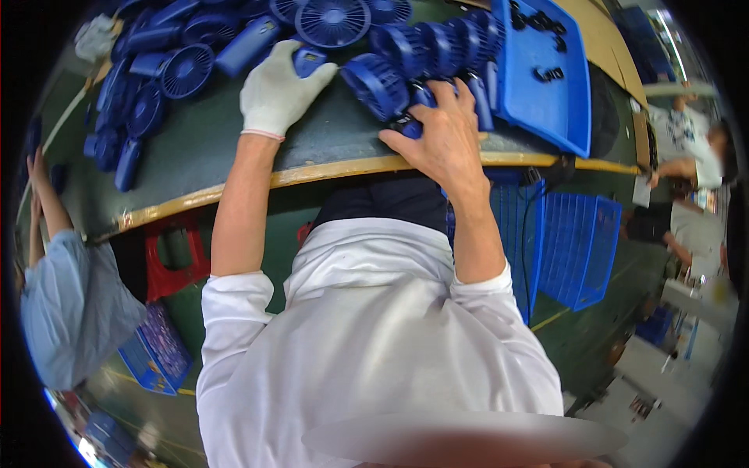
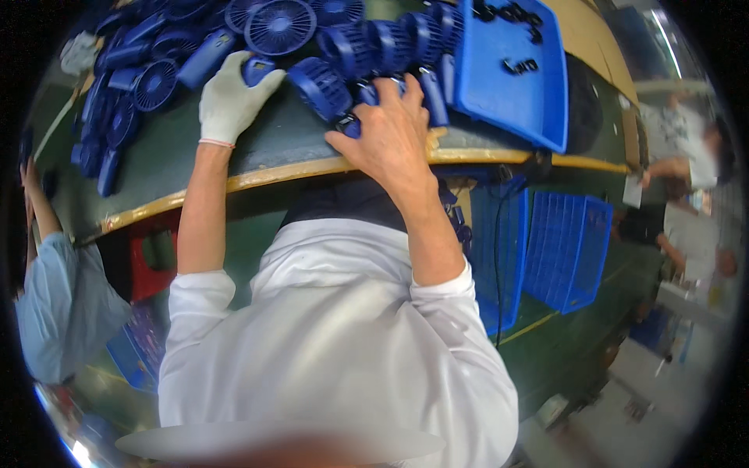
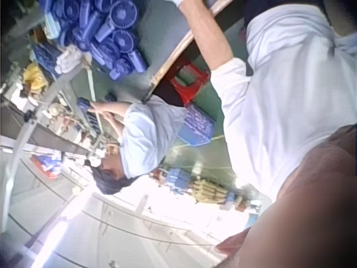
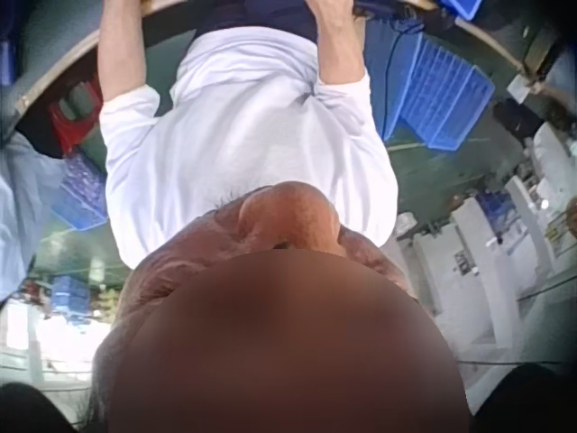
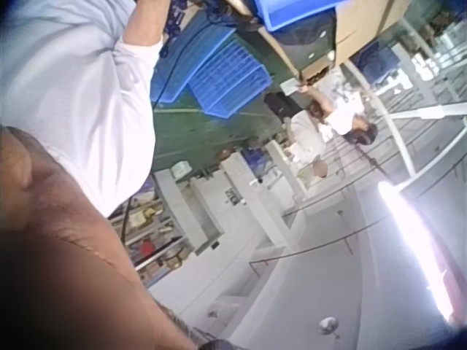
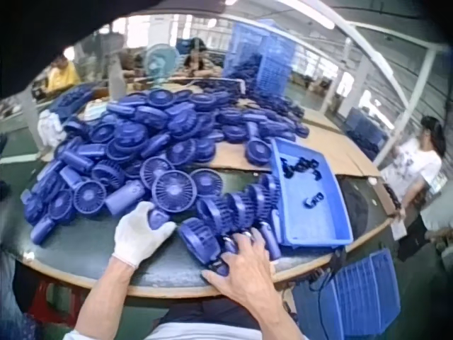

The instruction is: The person assembles portable fans by hand, picking up a fan body and a black clip, fitting the clip onto the fan, and placing the assembled unit into a blue crate.

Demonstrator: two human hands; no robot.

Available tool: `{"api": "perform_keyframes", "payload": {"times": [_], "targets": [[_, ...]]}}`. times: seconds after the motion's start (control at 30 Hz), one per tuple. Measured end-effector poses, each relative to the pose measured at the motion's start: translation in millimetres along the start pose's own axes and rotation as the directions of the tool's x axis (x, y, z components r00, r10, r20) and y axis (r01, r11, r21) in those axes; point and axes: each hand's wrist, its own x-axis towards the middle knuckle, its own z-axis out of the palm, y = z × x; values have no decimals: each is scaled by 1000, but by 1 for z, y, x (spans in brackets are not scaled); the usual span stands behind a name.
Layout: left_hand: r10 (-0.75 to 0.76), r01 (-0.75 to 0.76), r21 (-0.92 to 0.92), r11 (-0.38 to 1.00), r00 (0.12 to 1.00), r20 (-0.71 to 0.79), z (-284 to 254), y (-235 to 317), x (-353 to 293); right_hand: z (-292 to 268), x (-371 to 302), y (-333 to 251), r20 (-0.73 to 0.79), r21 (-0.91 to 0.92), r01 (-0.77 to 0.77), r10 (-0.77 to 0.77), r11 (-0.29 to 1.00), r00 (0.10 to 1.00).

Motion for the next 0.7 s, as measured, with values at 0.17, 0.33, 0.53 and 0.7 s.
{"api": "perform_keyframes", "payload": {"times": [0.17, 0.33, 0.53, 0.7], "targets": [[1, 0, -26, 1000, 1000, 11, 4, 3, -1, -3, -10, -1, -29, -24, -28, 27, 999, 999], [58, -57, 5, 998, 995, -81, 7, -6, -3, -4, -68, 1, -175, 73, 118, -104, 990, 979], [112, -119, -88, 989, 991, -80, 13, -14, 10, -7, -168, 44, -327, 98, 3, 29, 995, 945], [178, -155, 234, 960, 981, -81, 6, -2, 10, 2, -261, 94, -215, -75, -325, 303, 943, 928]]}}
